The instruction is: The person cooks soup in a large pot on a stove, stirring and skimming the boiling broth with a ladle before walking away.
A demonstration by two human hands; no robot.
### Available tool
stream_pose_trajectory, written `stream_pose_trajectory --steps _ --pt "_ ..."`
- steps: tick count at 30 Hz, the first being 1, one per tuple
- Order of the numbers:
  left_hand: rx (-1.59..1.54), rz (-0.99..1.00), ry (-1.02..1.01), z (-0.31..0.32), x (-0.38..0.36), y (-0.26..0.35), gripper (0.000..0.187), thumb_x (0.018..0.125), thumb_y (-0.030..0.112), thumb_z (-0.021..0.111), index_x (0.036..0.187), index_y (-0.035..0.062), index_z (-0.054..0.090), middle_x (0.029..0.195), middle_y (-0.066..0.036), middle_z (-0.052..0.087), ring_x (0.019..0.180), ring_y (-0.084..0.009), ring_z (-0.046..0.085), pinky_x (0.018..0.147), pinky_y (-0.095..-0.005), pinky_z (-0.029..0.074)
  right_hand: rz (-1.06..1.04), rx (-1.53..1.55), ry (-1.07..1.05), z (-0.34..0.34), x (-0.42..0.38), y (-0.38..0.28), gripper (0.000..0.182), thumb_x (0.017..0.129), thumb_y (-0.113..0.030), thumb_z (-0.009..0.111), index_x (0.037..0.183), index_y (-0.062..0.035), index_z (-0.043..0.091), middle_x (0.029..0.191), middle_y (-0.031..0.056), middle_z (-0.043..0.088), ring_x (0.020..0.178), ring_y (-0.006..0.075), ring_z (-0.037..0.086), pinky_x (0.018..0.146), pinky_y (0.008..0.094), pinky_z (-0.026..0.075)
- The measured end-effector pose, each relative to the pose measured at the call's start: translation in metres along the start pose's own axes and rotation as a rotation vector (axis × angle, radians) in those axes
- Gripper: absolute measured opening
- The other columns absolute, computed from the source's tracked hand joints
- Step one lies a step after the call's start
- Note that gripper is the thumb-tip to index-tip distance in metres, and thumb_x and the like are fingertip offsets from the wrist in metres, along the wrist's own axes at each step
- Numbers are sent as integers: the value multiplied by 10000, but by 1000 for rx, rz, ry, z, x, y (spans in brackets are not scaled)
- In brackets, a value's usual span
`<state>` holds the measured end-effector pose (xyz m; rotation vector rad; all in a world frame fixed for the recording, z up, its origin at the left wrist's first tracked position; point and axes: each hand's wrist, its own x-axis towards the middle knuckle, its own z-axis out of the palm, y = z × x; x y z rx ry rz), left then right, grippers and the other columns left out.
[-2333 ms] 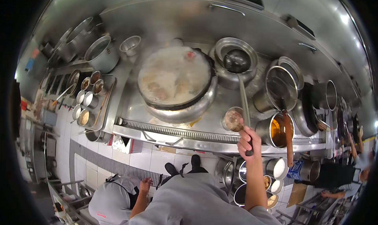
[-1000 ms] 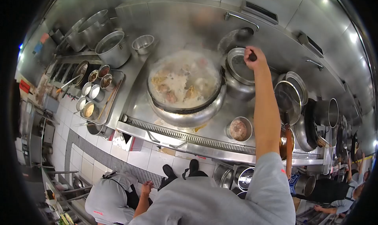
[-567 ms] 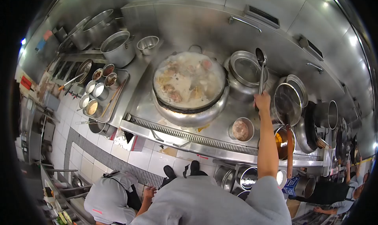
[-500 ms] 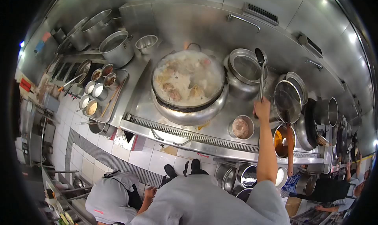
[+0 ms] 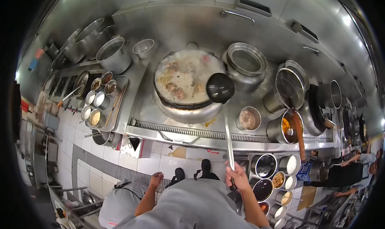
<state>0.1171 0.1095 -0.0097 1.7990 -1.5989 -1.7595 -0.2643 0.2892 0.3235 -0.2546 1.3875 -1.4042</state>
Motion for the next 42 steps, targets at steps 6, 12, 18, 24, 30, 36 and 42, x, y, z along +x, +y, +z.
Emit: stream_pose_trajectory --steps 6,12,18,24,30,36,42 --pt "67 -57 -87 -43 5 -7 336 797 294 608 1008 32 615 707 -82 637 596 -134 570 578 -284 463 104 -2 -103 48 -31 26 241 926 -179 451 1130 -50 452 573 5 385 366 90 352 365 248 322" --pt "716 275 -248 -103 29 -100 294 812 284 560 1009 75 624 767 -105 647 628 -181 597 596 -310 486 156 22 -99 81 -13 62 252 949 -214 407 1107 -32 484 563 -2 389 370 74 358 362 227 311" --pt "292 56 -150 -121 14 -86 178 809 157 602 893 2 623 694 -53 613 572 -131 563 503 -249 450 118 31 -126 96 -25 61 276 942 -241 429 1116 -34 487 554 -1 393 360 76 361 353 230 322" --pt "314 -75 -179 -110 36 -97 359 816 387 539 984 84 634 935 -144 641 840 -260 625 723 -355 489 131 8 -79 104 -22 65 285 942 -238 427 1132 -33 486 539 1 398 352 80 369 344 236 320" --pt "345 37 -144 -104 29 -60 399 808 391 556 970 34 629 949 -156 641 894 -273 614 793 -336 470 129 47 -59 108 -20 86 279 943 -242 425 1120 -36 491 544 4 399 348 84 366 340 233 322" --pt "280 -18 -233 -97 23 -43 342 815 310 593 1018 36 608 743 -87 639 649 -140 591 633 -264 477 125 -9 -45 125 -27 80 263 941 -245 434 1103 -47 497 540 8 398 345 85 366 338 229 316" --pt "229 88 -273 -82 4 6 361 802 317 610 1028 36 608 698 -78 624 622 -134 575 601 -266 460 157 -13 -26 117 -15 90 268 944 -245 425 1098 -40 502 535 11 405 346 81 368 342 227 319"
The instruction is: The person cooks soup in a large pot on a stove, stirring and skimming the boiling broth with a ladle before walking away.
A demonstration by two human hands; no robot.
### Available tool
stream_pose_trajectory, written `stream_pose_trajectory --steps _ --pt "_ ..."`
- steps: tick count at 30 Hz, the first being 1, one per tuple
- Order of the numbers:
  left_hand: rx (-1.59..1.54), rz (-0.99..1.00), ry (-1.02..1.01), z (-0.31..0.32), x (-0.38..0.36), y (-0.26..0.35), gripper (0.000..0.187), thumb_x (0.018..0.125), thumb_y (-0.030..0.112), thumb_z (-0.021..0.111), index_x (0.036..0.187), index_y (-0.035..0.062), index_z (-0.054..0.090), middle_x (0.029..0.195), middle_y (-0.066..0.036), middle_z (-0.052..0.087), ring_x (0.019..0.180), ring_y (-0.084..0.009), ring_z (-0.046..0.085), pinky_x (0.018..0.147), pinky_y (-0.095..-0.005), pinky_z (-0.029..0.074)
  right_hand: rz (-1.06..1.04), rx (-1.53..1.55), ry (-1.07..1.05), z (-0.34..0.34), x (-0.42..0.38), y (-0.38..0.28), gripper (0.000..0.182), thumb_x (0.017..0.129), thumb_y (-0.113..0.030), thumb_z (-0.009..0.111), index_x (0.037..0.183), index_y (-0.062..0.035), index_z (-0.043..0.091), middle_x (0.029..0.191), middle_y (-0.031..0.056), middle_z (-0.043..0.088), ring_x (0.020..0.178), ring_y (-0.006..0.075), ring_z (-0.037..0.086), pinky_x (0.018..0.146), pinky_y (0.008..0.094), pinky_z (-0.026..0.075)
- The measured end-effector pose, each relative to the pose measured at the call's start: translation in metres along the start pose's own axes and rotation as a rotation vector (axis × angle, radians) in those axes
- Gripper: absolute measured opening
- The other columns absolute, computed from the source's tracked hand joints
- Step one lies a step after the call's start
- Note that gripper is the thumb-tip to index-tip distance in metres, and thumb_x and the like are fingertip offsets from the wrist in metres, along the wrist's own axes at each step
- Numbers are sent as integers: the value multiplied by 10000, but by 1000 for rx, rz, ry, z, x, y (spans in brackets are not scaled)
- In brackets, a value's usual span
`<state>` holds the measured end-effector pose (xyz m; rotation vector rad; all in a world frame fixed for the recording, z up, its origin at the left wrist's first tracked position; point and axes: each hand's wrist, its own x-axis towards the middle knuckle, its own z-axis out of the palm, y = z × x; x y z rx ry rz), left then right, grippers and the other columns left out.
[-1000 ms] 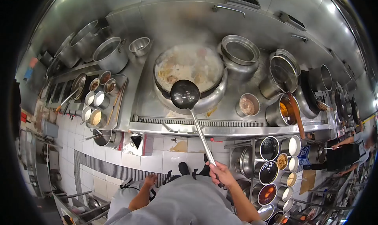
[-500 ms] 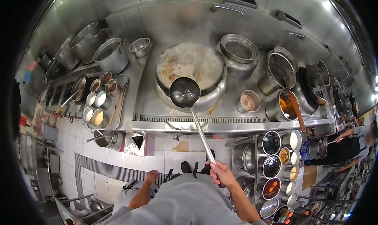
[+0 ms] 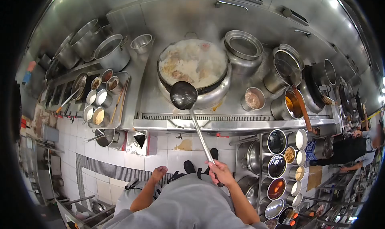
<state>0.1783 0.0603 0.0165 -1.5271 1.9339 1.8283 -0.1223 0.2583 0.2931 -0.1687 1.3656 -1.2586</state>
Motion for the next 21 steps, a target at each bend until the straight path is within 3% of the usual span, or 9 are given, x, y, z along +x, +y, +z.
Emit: stream_pose_trajectory --steps 7,10,11,15,21 --pt "-85 -61 59 1 1 -19 378 802 343 596 1015 31 613 701 -86 624 631 -145 578 610 -278 464 -28 88 -8 7 -7 4 270 949 -242 408 1098 -37 500 528 8 405 343 77 370 335 222 315" --pt "55 75 25 3 30 -115 346 815 354 563 966 50 628 750 -93 638 642 -166 589 613 -299 467 -37 15 -10 5 2 -6 265 950 -234 406 1102 -36 497 529 8 395 346 77 369 338 225 318" --pt "173 -113 -79 -9 4 -66 317 824 364 541 879 69 642 771 -96 646 670 -183 608 631 -321 478 -55 0 -12 9 -1 -14 261 950 -225 406 1105 -34 494 531 6 392 348 76 369 340 226 320" --pt "55 -66 31 -10 6 -82 273 819 338 559 794 79 642 721 -90 643 635 -183 619 610 -327 485 -68 0 10 8 -19 -19 243 946 -208 409 1094 -35 494 535 8 391 344 78 360 340 226 318" --pt "-3 -87 28 -8 -2 -58 268 816 326 566 846 70 640 745 -114 640 664 -222 623 643 -324 490 -63 57 63 -12 -43 -34 237 928 -208 458 1083 -31 491 537 10 396 334 82 349 327 233 296"
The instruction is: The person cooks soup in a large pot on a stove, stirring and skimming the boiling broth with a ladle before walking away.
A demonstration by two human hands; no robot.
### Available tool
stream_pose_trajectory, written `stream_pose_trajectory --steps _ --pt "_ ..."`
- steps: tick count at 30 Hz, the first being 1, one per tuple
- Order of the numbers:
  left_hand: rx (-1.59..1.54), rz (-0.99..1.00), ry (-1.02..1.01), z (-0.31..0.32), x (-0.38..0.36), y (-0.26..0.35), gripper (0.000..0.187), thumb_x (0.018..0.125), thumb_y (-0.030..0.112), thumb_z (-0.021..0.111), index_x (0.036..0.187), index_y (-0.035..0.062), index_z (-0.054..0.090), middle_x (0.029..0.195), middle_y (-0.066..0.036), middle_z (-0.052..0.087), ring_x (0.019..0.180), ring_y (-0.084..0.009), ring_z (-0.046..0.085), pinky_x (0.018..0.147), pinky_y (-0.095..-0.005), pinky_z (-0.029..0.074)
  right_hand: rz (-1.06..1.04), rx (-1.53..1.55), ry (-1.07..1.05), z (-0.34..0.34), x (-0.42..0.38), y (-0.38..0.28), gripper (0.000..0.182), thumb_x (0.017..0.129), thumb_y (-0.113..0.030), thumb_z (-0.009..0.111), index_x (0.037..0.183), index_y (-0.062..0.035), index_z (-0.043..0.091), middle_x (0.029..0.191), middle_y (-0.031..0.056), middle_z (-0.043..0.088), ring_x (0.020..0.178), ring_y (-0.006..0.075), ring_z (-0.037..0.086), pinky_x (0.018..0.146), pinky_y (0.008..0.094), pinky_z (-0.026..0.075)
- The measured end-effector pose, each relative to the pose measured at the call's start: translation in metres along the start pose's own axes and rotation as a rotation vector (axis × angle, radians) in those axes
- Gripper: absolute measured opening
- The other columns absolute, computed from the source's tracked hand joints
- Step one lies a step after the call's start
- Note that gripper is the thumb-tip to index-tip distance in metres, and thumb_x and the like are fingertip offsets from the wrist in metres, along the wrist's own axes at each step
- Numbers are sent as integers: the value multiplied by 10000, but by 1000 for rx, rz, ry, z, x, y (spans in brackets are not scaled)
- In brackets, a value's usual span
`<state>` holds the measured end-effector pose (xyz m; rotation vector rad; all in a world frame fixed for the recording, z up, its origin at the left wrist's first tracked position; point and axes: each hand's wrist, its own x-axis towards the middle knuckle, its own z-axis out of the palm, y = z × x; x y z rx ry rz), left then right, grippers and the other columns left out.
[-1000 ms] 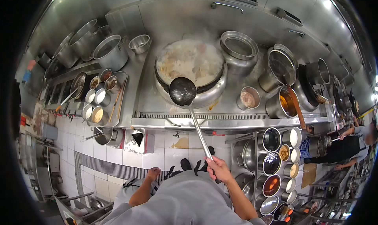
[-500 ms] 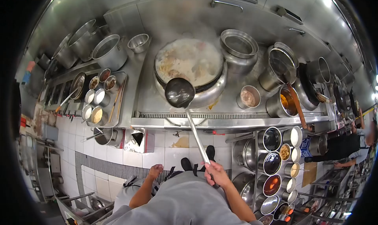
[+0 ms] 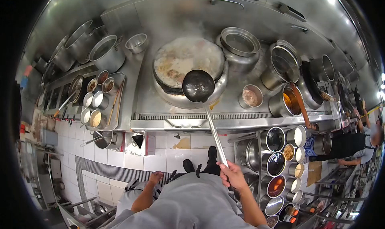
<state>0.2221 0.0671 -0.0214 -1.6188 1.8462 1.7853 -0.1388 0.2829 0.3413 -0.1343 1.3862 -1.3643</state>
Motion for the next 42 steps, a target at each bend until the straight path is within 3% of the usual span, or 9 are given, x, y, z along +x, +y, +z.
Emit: stream_pose_trajectory --steps 7,14,20,27,34,36,38,40,42 --pt "249 156 -75 7 26 -23 282 814 340 550 904 88 640 930 -100 648 923 -263 599 828 -361 460 15 22 -52 -4 -4 2 238 934 -210 440 1079 -30 495 529 5 395 339 81 362 333 228 303" --pt "135 80 20 1 41 -14 398 812 380 580 990 27 623 886 -143 658 837 -243 633 782 -311 481 -52 19 -38 -8 25 6 251 938 -232 438 1096 -48 500 541 4 410 343 79 381 332 226 321" --pt "-43 -1 0 3 22 21 373 801 333 612 1014 26 614 793 -94 656 717 -173 620 686 -273 485 -226 -156 286 -27 24 -49 239 906 -227 507 1066 -51 532 499 -1 423 323 84 391 303 222 293" --pt "-327 24 -45 70 27 69 355 789 265 641 1026 4 601 743 -63 634 623 -118 581 600 -252 469 -276 -35 459 -59 39 -92 198 891 -239 536 996 -71 531 509 -13 410 310 77 360 288 221 287" --pt "163 290 -157 183 74 141 326 785 226 658 1009 -4 604 810 -50 644 732 -111 592 671 -231 472 -256 -19 480 -101 47 -106 205 887 -229 541 993 -55 512 514 -7 397 315 83 358 291 231 301" --pt "-30 63 -331 208 72 194 378 794 283 655 1056 17 595 876 -68 648 781 -127 600 697 -253 479 -221 13 482 -113 46 -105 206 897 -212 518 1019 -47 499 513 -11 390 312 80 358 287 228 307" --pt "-407 41 -526 266 112 177 403 812 336 634 1126 93 564 1034 -56 616 880 -160 595 762 -336 470 -203 6 485 -125 46 -103 220 885 -207 537 1024 -40 503 511 -4 393 309 88 356 286 235 303" --pt "-525 -244 -557 290 102 228 443 807 285 646 1179 85 513 1054 -65 610 920 -179 596 829 -413 433 -186 -4 492 -136 47 -102 235 874 -203 556 1030 -34 508 509 2 396 306 97 353 285 241 299" --pt "-674 -305 -560 317 97 266 495 806 251 646 1236 107 447 1113 -55 581 974 -181 577 854 -430 413 -169 -74 524 -146 45 -100 233 870 -184 553 1030 -23 501 510 8 400 302 97 351 281 239 293"
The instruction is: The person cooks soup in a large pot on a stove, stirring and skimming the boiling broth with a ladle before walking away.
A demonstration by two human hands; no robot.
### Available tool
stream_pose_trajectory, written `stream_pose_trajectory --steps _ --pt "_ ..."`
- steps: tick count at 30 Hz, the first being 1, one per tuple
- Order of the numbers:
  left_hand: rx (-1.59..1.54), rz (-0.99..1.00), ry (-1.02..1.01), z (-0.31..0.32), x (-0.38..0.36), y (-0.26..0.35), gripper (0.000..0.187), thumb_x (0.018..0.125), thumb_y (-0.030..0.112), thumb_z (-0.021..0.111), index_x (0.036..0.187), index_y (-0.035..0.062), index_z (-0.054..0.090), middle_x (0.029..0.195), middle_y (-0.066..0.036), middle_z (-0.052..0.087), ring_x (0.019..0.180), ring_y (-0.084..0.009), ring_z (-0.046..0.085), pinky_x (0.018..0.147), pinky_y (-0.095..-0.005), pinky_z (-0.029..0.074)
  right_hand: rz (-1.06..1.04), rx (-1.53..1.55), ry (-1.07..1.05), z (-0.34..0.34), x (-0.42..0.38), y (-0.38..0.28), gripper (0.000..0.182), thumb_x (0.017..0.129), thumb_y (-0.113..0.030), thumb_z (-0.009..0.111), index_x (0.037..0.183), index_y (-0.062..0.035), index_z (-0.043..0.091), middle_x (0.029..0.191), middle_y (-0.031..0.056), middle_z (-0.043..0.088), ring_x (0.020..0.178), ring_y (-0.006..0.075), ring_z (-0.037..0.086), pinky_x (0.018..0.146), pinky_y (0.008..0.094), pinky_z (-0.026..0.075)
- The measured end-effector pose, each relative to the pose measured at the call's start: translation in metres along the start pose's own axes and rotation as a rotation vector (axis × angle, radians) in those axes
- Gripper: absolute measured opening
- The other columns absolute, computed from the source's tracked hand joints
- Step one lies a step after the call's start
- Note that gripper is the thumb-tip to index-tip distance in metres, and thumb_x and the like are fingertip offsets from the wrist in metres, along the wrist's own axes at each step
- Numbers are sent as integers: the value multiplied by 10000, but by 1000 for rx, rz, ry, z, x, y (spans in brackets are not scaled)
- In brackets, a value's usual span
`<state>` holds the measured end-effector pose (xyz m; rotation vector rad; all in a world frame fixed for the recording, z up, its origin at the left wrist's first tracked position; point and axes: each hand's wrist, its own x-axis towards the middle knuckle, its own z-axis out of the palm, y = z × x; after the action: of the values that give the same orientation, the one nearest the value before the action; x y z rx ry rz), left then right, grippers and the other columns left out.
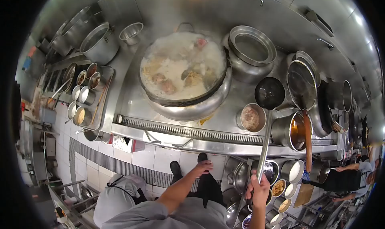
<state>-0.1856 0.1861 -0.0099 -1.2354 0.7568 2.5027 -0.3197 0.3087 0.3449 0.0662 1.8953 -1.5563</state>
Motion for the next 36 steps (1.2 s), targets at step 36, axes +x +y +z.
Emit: stream_pose_trajectory --steps 36 --pt "-822 371 81 42 99 -35 83 849 116 564 916 163 547 964 1 568 970 -203 536 888 -498 432 85 -23 49 -31 9 -13 68 874 -85 519 917 -39 493 529 -13 380 364 76 352 318 217 283"
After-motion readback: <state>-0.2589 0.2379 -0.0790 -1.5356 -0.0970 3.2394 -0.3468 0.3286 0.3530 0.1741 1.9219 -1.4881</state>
